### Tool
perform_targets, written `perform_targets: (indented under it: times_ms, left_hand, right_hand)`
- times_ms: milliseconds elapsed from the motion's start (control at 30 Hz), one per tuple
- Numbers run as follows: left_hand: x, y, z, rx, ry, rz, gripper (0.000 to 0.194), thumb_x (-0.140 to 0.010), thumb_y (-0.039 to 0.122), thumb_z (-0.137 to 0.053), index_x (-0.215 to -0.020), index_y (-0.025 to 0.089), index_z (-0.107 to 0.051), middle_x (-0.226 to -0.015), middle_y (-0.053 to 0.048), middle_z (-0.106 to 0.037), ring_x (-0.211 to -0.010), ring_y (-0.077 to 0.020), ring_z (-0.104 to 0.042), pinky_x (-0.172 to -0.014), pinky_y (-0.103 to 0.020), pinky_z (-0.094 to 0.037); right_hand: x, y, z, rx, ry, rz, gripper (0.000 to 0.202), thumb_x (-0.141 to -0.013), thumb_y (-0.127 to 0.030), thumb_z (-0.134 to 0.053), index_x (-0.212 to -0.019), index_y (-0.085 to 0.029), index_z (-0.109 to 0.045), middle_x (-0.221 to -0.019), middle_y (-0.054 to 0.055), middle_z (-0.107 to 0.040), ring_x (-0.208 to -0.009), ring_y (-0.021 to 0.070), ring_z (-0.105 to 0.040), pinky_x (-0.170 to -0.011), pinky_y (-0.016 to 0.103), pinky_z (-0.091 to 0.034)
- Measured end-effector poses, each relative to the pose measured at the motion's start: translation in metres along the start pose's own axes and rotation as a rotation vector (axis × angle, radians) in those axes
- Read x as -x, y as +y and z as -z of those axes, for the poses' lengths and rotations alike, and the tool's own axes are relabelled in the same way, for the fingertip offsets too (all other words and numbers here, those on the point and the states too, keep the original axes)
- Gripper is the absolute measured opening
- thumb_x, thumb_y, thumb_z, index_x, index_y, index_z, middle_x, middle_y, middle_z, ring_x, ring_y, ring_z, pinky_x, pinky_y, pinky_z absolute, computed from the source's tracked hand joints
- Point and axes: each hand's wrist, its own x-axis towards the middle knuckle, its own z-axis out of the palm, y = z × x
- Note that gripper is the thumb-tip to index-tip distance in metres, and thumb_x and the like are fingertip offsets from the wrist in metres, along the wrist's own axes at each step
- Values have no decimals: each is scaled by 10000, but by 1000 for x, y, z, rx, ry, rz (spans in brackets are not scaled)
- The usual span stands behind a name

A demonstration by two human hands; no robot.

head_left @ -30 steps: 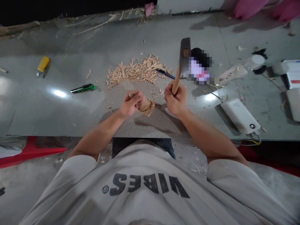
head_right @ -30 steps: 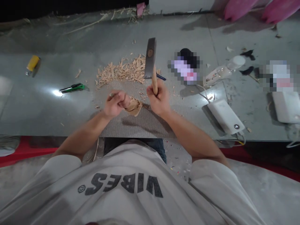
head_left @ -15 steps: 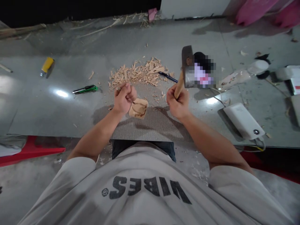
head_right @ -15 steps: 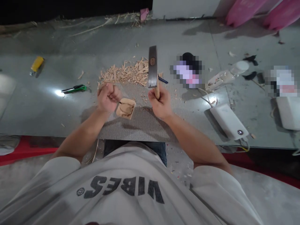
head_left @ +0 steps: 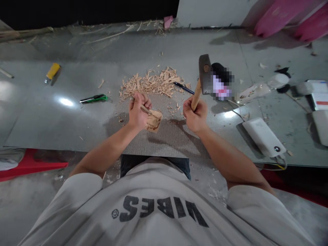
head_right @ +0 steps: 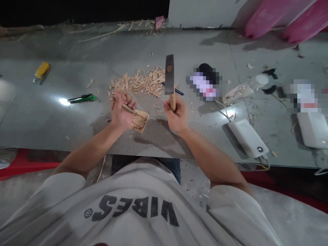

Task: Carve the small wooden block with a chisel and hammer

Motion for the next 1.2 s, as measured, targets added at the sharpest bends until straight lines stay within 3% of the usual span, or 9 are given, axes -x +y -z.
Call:
perform_targets:
  times_ms: [200,367,533,667,800,933,1100,1200]
  left_hand:
    - [5,-7,-2,-103,54,1,677,-1165,780,-708,-812,243,-494,-860,-22,-547,-826,-176,-625,-761,-286,-575]
    - [4,-10,4,-49,-36,-30,608,-1112,789,-791,-878,264,-592,-941,-33,-616,-889,-191,-671,-791,-310,-594]
    - [1,-7,2,-17,-94,92,604,-1139,700,-814,-849,244,-543,-765,24,-460,-643,-138,-517,-647,-266,-516]
    - [1,-5,2,-25,-173,157,566,-1163,642,-808,-832,239,-589,-670,56,-349,-560,-125,-387,-581,-248,-428]
    - [-1,-7,8,-5,-288,118,723,-1111,702,-841,-703,221,-489,-620,58,-292,-531,-114,-310,-552,-254,-366]
    - [-1,-8,11,-30,-302,95,804,-1031,715,-922,-681,227,-388,-611,58,-290,-526,-115,-297,-547,-266,-366]
    - [-1,-7,11,-105,-329,142,792,-1015,650,-972,-659,222,-409,-573,66,-279,-516,-105,-271,-541,-267,-315]
    - [-2,-7,13,-102,-434,101,834,-947,725,-1008,-648,217,-418,-564,73,-266,-508,-92,-248,-534,-260,-273]
  right_hand:
    - [2,-3,-1,23,-28,9,785,-988,-962,-695,-786,-227,-507,-691,8,-454,-659,128,-416,-571,297,-309]
    - [4,-6,-1,34,-39,28,741,-1016,-872,-725,-762,-218,-487,-680,-4,-433,-650,114,-379,-612,311,-311]
    - [4,-5,-3,38,-32,26,699,-1030,-846,-715,-800,-216,-519,-692,-17,-445,-653,106,-379,-644,307,-336]
    - [2,-4,-4,39,-31,26,722,-1038,-867,-696,-799,-219,-489,-690,-16,-436,-650,105,-376,-640,303,-325]
    - [-1,-3,-3,45,-32,32,739,-1044,-885,-677,-796,-220,-470,-698,-14,-437,-655,106,-374,-641,309,-311]
    - [-2,-3,-4,59,-23,40,736,-1038,-876,-696,-801,-220,-462,-718,-12,-444,-674,107,-368,-656,315,-307]
    - [-3,-3,-6,62,-28,39,719,-1034,-864,-701,-810,-223,-465,-723,-8,-436,-686,113,-378,-656,316,-304]
    - [-3,-3,-6,69,-36,32,726,-1019,-865,-710,-804,-224,-446,-724,-13,-427,-680,108,-360,-654,315,-301]
